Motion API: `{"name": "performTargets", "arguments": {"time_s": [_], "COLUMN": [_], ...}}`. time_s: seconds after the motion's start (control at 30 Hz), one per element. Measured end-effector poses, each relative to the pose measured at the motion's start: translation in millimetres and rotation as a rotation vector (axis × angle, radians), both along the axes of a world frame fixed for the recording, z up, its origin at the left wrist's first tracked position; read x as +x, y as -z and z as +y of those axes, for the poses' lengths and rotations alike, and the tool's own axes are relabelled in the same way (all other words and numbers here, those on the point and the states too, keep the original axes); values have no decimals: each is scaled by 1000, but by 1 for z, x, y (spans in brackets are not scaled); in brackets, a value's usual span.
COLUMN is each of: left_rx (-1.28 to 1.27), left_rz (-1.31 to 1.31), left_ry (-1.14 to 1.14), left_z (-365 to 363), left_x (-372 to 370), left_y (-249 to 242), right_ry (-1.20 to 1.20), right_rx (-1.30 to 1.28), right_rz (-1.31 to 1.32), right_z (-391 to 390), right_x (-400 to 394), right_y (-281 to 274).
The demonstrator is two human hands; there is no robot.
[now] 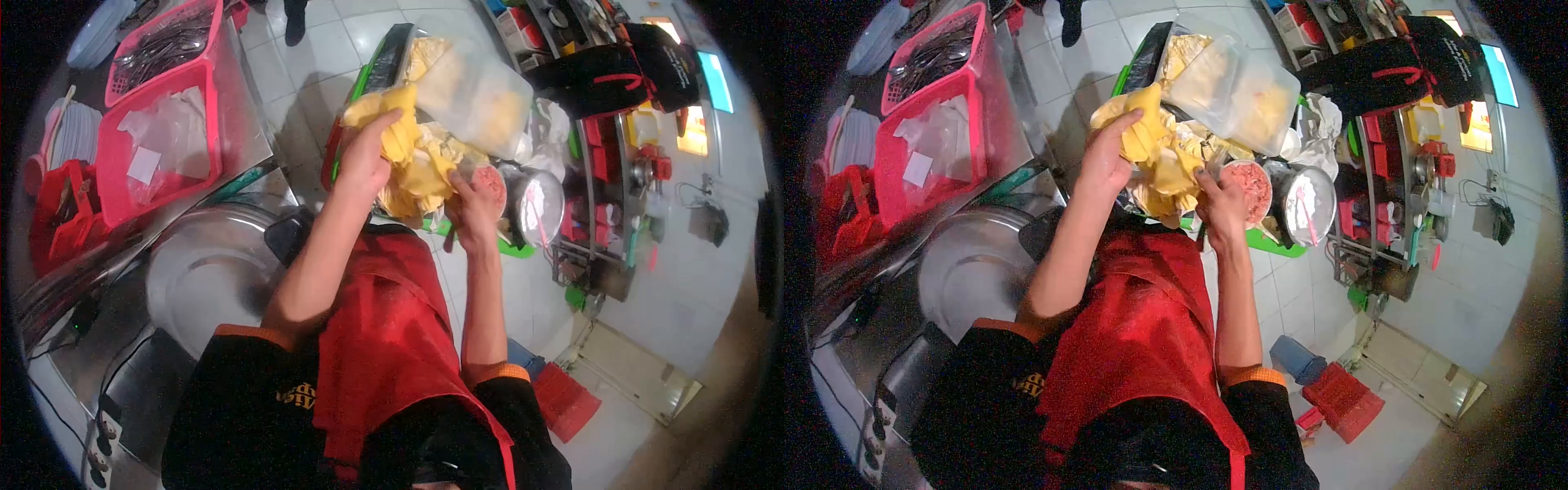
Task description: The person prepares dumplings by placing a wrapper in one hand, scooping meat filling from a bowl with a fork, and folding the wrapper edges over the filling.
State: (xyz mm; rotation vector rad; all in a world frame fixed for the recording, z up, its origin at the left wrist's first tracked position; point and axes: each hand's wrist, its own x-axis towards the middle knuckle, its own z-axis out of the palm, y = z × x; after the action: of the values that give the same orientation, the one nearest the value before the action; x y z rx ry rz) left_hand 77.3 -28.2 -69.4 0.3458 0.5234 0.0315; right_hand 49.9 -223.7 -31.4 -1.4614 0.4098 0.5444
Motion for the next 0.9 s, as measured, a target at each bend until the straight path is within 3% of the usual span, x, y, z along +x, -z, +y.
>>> {"name": "performTargets", "arguments": {"time_s": [0.07,0.13,0.2,0.33,0.4,0.6,0.7,0.9], "left_rx": [-20,-54,-31,-95,-125,-51,-40,-78], "left_rz": [-15,-42,-48,-108,-178,-239,-272,-340], "left_ry": [51,113,119,252,335,393,373,390], "left_z": [2,1,2,-7,-9,-19,-27,-39], "left_x": [-2,-1,1,-4,-6,-12,-17,-20], "left_y": [-2,-11,-18,-17,-19,-24,-32,-33], "right_ry": [-163,-170,32,143,63,-9,-97,-155], "right_rx": [-595,-888,-693,-518,-618,-746,-898,-1027], "right_rz": [-532,-639,-608,-643,-909,-877,-1179,-1069], "right_z": [-1,-16,-14,17,18,24,32,35], "right_x": [5,0,-6,-12,-7,-13,-16,-18], "right_y": [48,64,57,-20,-28,-43,-53,-55]}}
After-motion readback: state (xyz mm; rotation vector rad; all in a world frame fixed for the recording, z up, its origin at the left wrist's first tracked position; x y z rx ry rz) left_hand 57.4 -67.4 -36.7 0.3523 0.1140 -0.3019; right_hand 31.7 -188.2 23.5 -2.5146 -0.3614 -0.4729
